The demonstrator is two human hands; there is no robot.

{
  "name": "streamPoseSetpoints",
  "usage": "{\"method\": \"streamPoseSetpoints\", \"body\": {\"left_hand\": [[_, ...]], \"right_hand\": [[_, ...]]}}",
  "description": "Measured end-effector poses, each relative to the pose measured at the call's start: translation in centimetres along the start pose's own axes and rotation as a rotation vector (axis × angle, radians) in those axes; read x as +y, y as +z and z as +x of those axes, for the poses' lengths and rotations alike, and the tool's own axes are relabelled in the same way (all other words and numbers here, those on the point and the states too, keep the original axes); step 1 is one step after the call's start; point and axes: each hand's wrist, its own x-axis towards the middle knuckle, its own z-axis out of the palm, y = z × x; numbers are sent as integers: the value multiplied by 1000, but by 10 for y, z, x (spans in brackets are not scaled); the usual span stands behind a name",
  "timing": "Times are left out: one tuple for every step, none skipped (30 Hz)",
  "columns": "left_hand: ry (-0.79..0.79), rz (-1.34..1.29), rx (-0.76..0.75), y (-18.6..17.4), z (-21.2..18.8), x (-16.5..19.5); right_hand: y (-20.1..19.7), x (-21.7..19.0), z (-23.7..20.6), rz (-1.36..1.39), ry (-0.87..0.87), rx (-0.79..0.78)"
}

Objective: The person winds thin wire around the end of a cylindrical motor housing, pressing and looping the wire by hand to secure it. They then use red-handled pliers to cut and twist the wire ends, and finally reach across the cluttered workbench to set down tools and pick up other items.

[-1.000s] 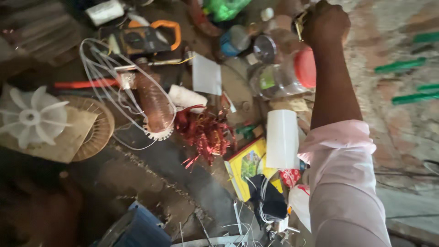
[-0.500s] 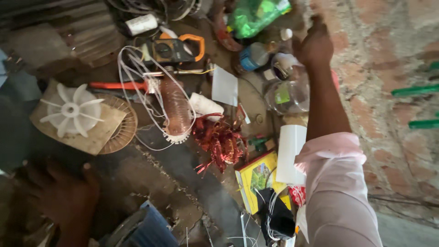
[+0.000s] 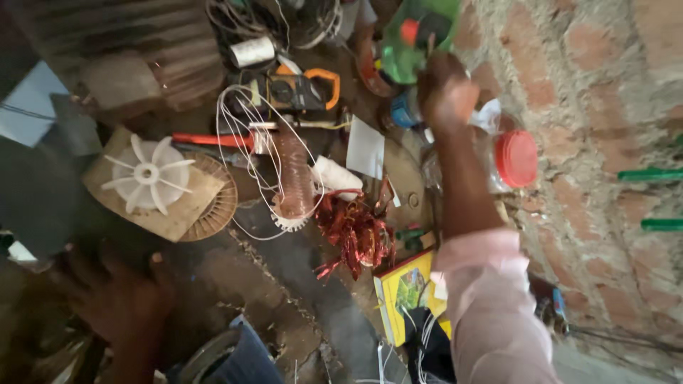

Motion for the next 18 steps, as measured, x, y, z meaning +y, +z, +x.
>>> {"method": "streamPoseSetpoints", "body": {"left_hand": [[-11,-10,26,-2,2,0],[-45,-4,-1,-4,3,1],[-78,-6,-34,-6,4,3],[-100,-5,-79,-9,5,5],[-105,-2,-97,-12,6,7],[-106,-2,-113,-14,8,10],[-115,3,-116,-17,10,12],[-127,-7,-111,-20,11,14],[-147,-15,-106,-22,12,17],[-160,-17,-109,-25,13,19],[-137,-24,-103,-29,15,20],[-114,-35,-101,-33,17,22],[-101,-45,-91,-37,19,25],[-100,-44,-91,-43,22,28],[-100,-43,-92,-48,24,31],[-92,-38,-95,-54,26,33],[-111,-61,-115,-59,27,36],[-127,-85,-129,-63,28,40]], "right_hand": [[-9,-12,-13,1,-17,32],[-17,-23,-24,7,58,-2],[-25,-32,-34,7,132,-45],[-32,-43,-42,4,105,-49],[-41,-54,-51,-8,95,-60],[-50,-66,-59,24,93,-56],[-58,-80,-66,64,86,-39],[-67,-92,-72,9,72,-64],[-76,-105,-76,-43,53,-89],[-86,-117,-82,68,82,-63],[-99,-129,-91,172,122,-48],[-111,-140,-99,177,152,-55],[-122,-150,-106,189,173,-55],[-133,-159,-112,206,185,-52],[-144,-165,-118,209,204,-35],[-156,-172,-124,212,233,-18],[-170,-178,-130,211,267,-2],[-184,-183,-135,212,304,1]]}}
